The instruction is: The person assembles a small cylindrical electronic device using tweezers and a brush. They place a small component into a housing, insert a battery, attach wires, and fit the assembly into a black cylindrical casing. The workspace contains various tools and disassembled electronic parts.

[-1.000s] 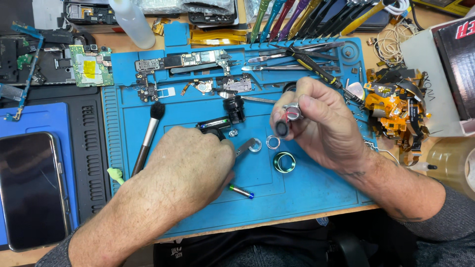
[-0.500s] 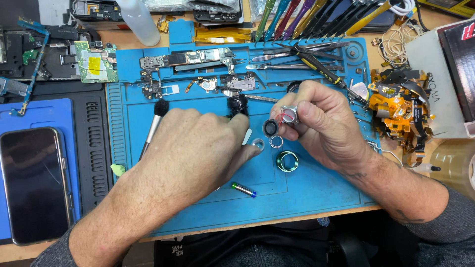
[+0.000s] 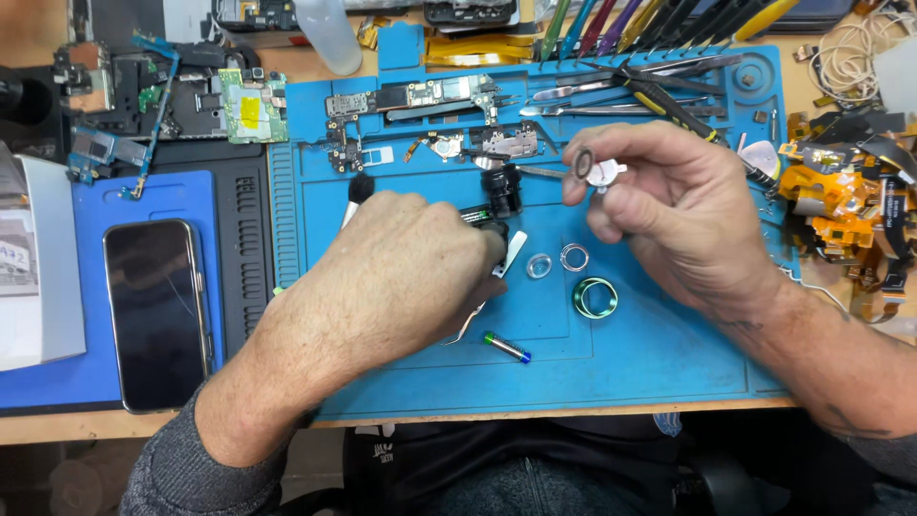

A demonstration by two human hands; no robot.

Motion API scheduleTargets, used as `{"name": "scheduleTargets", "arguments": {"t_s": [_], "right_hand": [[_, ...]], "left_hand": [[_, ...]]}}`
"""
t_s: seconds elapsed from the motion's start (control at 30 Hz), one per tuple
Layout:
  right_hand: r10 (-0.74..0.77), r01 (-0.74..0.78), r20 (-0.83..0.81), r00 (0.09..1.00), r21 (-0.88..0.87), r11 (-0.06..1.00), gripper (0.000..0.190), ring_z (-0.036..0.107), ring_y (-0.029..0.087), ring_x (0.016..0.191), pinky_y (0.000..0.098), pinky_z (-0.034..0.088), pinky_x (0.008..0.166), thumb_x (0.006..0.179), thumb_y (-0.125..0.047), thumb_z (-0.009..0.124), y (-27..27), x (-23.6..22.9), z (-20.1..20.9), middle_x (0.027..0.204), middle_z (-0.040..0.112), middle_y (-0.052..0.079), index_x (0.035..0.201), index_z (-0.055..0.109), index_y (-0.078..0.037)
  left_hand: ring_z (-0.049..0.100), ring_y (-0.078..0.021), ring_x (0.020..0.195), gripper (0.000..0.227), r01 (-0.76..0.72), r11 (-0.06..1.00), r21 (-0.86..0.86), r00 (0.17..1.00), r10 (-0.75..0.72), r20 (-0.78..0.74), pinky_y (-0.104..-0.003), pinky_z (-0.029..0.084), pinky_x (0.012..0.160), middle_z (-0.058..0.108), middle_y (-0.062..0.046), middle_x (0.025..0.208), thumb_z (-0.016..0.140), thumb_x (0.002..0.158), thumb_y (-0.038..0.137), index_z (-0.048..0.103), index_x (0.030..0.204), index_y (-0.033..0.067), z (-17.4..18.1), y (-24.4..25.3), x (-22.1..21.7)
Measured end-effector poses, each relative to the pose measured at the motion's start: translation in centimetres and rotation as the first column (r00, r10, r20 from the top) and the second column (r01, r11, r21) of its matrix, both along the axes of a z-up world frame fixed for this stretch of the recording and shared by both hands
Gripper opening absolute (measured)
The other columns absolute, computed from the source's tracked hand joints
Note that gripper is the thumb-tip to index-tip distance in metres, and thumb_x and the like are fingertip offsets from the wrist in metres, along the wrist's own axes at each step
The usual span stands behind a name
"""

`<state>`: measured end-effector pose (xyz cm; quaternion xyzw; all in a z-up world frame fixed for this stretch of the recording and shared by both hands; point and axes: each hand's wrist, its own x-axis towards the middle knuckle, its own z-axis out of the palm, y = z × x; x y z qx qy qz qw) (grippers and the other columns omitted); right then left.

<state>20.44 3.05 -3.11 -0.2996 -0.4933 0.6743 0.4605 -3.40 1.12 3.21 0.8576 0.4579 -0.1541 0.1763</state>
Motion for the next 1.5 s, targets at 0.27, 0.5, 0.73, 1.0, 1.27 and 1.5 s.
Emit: {"name": "scheduleTargets", "arguments": {"t_s": [0.27, 0.5, 0.73, 1.0, 1.27, 1.5], "right_hand": [[0.008, -0.009, 0.111, 0.994, 0.004, 1.000, 0.041, 0.074, 0.027, 0.087, 0.0231, 0.054, 0.061, 0.087, -0.015, 0.071, 0.0, -0.2, -0.3, 0.107, 0.070, 0.024, 0.123, 0.059, 0.002], [0.020, -0.074, 0.238, 0.971, 0.218, 0.973, 0.042, 0.066, 0.024, 0.071, 0.0258, 0.048, 0.059, 0.102, -0.037, 0.052, -0.2, -0.3, 0.2, 0.089, 0.069, 0.023, 0.120, 0.051, 0.000], [0.067, -0.127, 0.305, 0.950, 0.183, 0.975, 0.037, 0.076, 0.028, 0.096, 0.0325, 0.064, 0.094, 0.090, 0.002, 0.068, -1.2, -0.3, 0.3, 0.111, 0.071, 0.024, 0.124, 0.053, 0.004], [0.033, -0.276, 0.561, 0.827, 0.355, 0.893, 0.029, 0.069, 0.018, 0.097, 0.0251, 0.062, 0.091, 0.090, -0.001, 0.071, -0.9, -0.8, 0.7, 0.108, 0.070, 0.012, 0.119, 0.067, -0.001], [0.113, -0.260, 0.508, 0.854, 0.228, 0.938, 0.023, 0.079, 0.019, 0.085, 0.0288, 0.066, 0.085, 0.090, -0.001, 0.070, -1.5, -1.2, -0.1, 0.099, 0.077, 0.013, 0.107, 0.055, -0.004], [0.093, -0.336, 0.568, 0.818, 0.339, 0.878, 0.024, 0.077, 0.011, 0.089, 0.0216, 0.063, 0.089, 0.087, -0.005, 0.077, -1.0, -1.4, 0.4, 0.099, 0.079, 0.007, 0.108, 0.067, -0.003]], "left_hand": [[0.070, -0.0476, 0.076, 0.042, 0.010, 0.998, 0.069, 0.991, -0.001, -0.134, -0.057, 0.055, 0.061, 0.073, -0.014, 0.082, 0.069, 0.093, 0.054, 0.073, 0.081, 0.0137, -0.8, -0.1, -2.1], [0.069, -0.0488, 0.077, 0.044, -0.089, 0.990, 0.105, 0.991, 0.099, -0.091, -0.059, 0.052, 0.066, 0.072, -0.017, 0.076, 0.058, 0.102, 0.051, 0.069, 0.083, 0.0127, -0.2, 0.9, -2.8], [0.062, -0.0452, 0.060, 0.035, -0.244, 0.778, 0.579, 0.970, 0.198, 0.143, -0.055, 0.044, 0.049, 0.064, -0.012, 0.064, 0.072, 0.103, 0.040, 0.060, 0.083, 0.0150, -1.7, 2.6, -6.5], [0.067, -0.0384, 0.092, 0.068, -0.442, 0.895, 0.055, 0.854, 0.439, -0.280, -0.054, 0.054, 0.077, 0.071, -0.015, 0.093, 0.078, 0.087, 0.068, 0.067, 0.083, 0.0010, 0.2, 2.1, -7.3], [0.067, -0.0382, 0.082, 0.029, -0.364, 0.931, 0.039, 0.922, 0.366, -0.126, -0.051, 0.051, 0.070, 0.071, -0.015, 0.085, 0.068, 0.085, 0.036, 0.071, 0.086, 0.0073, 0.2, 2.4, -7.1], [0.065, -0.0070, 0.064, 0.009, -0.202, 0.979, 0.003, 0.465, 0.093, 0.881, -0.019, 0.051, 0.063, 0.066, -0.002, 0.070, 0.064, 0.088, -0.003, 0.058, 0.091, 0.0034, 3.2, -0.2, -6.0]]}}
